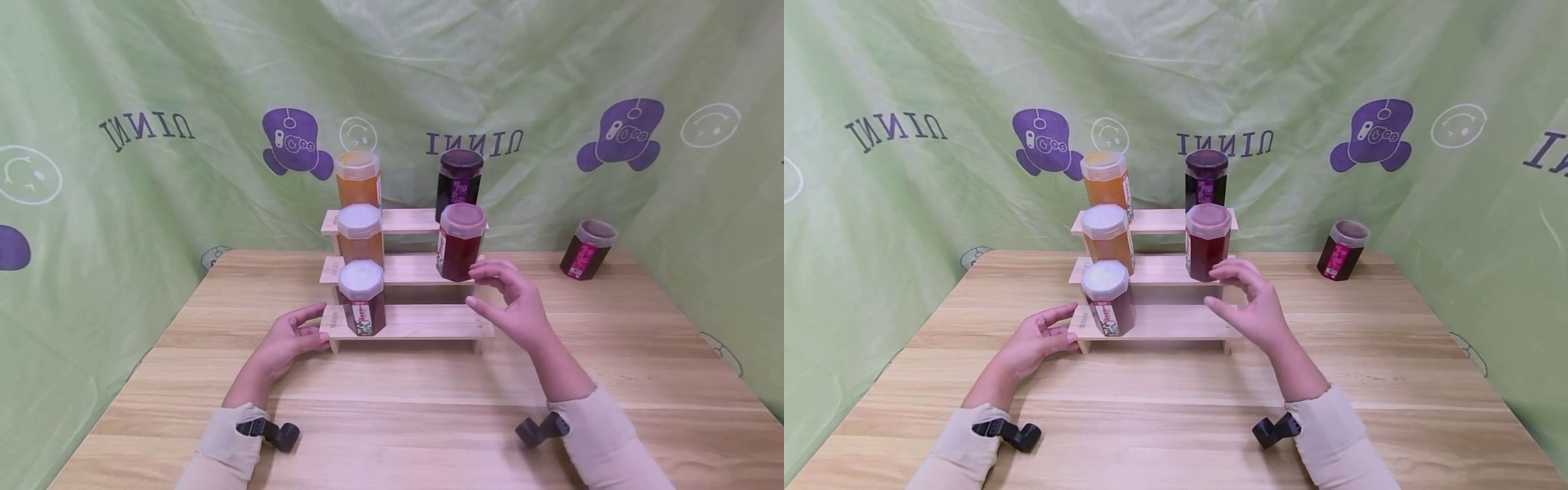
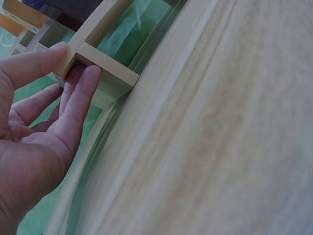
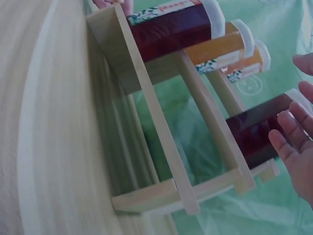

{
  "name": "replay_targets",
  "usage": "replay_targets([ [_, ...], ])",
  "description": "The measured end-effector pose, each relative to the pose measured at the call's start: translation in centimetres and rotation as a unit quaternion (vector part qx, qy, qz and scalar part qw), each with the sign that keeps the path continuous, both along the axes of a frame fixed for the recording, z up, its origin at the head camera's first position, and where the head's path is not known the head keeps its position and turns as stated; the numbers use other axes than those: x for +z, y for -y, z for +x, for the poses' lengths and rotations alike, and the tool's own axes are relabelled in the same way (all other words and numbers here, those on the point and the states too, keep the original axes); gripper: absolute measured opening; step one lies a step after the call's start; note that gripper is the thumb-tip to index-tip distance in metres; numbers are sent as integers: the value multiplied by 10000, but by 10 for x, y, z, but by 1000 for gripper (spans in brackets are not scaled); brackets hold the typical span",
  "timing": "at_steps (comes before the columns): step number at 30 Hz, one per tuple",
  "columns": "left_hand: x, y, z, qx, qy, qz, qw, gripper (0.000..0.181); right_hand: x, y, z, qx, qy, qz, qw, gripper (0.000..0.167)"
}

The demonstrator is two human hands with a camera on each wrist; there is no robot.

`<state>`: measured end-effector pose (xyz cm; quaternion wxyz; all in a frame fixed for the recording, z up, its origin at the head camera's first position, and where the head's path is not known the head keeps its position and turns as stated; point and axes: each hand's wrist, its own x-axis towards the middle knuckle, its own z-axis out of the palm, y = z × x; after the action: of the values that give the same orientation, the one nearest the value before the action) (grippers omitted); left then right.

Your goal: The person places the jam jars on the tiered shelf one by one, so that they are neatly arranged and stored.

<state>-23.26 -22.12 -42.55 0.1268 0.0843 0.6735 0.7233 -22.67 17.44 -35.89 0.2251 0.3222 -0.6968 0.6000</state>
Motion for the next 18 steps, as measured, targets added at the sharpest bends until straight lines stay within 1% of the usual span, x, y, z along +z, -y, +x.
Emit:
replay_targets([
  [4, 1, 0, 0, -2, 3, 14, 10000, 74, 2, -7, -1, -55, 61, -60, 9999, 39],
  [7, 1, 0, 0, -6, -11, -3, 10000, 74, 4, -13, -2, -138, 199, -59, 9997, 40],
  [11, 1, 0, 0, -1, -18, -76, 10000, 74, 6, -21, -3, -134, 344, -91, 9993, 41],
  [18, 1, 0, 1, 25, -21, -112, 9999, 74, 9, -36, -7, -114, 344, -396, 9986, 40],
])
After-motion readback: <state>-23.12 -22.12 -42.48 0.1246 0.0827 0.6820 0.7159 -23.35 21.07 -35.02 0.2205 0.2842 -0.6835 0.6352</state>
